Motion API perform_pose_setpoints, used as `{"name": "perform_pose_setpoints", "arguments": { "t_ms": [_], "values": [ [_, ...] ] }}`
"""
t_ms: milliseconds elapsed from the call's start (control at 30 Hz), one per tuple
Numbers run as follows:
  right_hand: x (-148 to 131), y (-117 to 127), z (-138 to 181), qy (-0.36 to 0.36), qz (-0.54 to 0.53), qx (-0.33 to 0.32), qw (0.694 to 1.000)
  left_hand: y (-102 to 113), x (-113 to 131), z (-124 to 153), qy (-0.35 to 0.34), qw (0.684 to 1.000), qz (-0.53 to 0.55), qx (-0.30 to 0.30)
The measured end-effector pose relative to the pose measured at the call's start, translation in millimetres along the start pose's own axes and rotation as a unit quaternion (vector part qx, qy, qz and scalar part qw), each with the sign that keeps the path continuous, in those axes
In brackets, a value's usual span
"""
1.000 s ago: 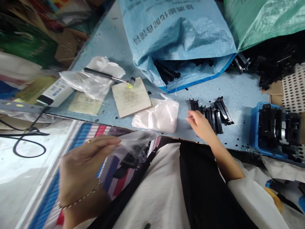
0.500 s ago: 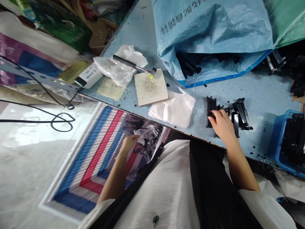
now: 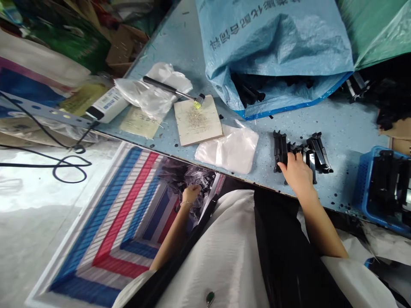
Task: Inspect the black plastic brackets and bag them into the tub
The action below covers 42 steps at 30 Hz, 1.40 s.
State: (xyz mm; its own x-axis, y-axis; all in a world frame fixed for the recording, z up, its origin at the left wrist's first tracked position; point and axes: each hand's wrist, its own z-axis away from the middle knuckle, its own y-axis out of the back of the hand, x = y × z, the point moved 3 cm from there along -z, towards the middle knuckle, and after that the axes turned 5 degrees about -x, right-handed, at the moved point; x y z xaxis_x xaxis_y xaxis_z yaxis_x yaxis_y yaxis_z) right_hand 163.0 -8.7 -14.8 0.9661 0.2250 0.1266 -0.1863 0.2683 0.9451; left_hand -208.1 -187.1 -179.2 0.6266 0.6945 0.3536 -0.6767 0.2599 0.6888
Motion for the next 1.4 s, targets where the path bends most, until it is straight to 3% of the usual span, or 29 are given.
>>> {"name": "perform_pose_setpoints", "arguments": {
  "t_ms": [133, 300, 367, 467, 533, 600, 667, 800, 867, 1000, 1167, 1300, 1400],
  "values": [
    [-6, -2, 3, -0.021, -0.015, -0.032, 0.999, 37, 52, -2, -0.059, 0.997, -0.006, 0.049],
    [-16, -1, 1, -0.040, -0.020, -0.043, 0.998, 66, 95, 34, -0.163, 0.976, -0.081, 0.119],
    [-17, 0, -2, -0.045, -0.017, -0.052, 0.997, 67, 120, 50, -0.230, 0.959, -0.048, 0.158],
    [-13, -1, -7, -0.044, -0.044, -0.055, 0.997, 57, 174, 57, -0.369, 0.906, 0.028, 0.206],
    [-5, -2, -8, -0.033, -0.112, -0.045, 0.992, 45, 210, 46, -0.427, 0.880, 0.041, 0.205],
    [6, -7, -6, -0.027, -0.232, -0.046, 0.971, 34, 234, 26, -0.429, 0.885, 0.027, 0.177],
    [16, -13, -2, -0.034, -0.405, -0.072, 0.911, 30, 242, 4, -0.407, 0.904, 0.041, 0.125],
    [14, -21, 11, -0.028, -0.720, -0.091, 0.688, 42, 225, -21, -0.346, 0.921, 0.174, 0.048],
    [0, -20, 17, -0.009, -0.786, -0.100, 0.610, 48, 217, -25, -0.317, 0.921, 0.228, 0.011],
    [-36, -20, 30, 0.027, -0.825, -0.201, 0.528, 47, 215, -24, -0.266, 0.901, 0.339, -0.056],
    [-64, -36, 37, 0.034, -0.856, -0.290, 0.426, 41, 216, -25, -0.247, 0.878, 0.404, -0.076],
    [-71, -56, 39, 0.015, -0.871, -0.339, 0.355, 46, 210, -26, -0.257, 0.895, 0.366, -0.014],
    [-70, -64, 41, -0.013, -0.876, -0.349, 0.333, 56, 205, -18, -0.348, 0.897, 0.267, 0.060]
  ]
}}
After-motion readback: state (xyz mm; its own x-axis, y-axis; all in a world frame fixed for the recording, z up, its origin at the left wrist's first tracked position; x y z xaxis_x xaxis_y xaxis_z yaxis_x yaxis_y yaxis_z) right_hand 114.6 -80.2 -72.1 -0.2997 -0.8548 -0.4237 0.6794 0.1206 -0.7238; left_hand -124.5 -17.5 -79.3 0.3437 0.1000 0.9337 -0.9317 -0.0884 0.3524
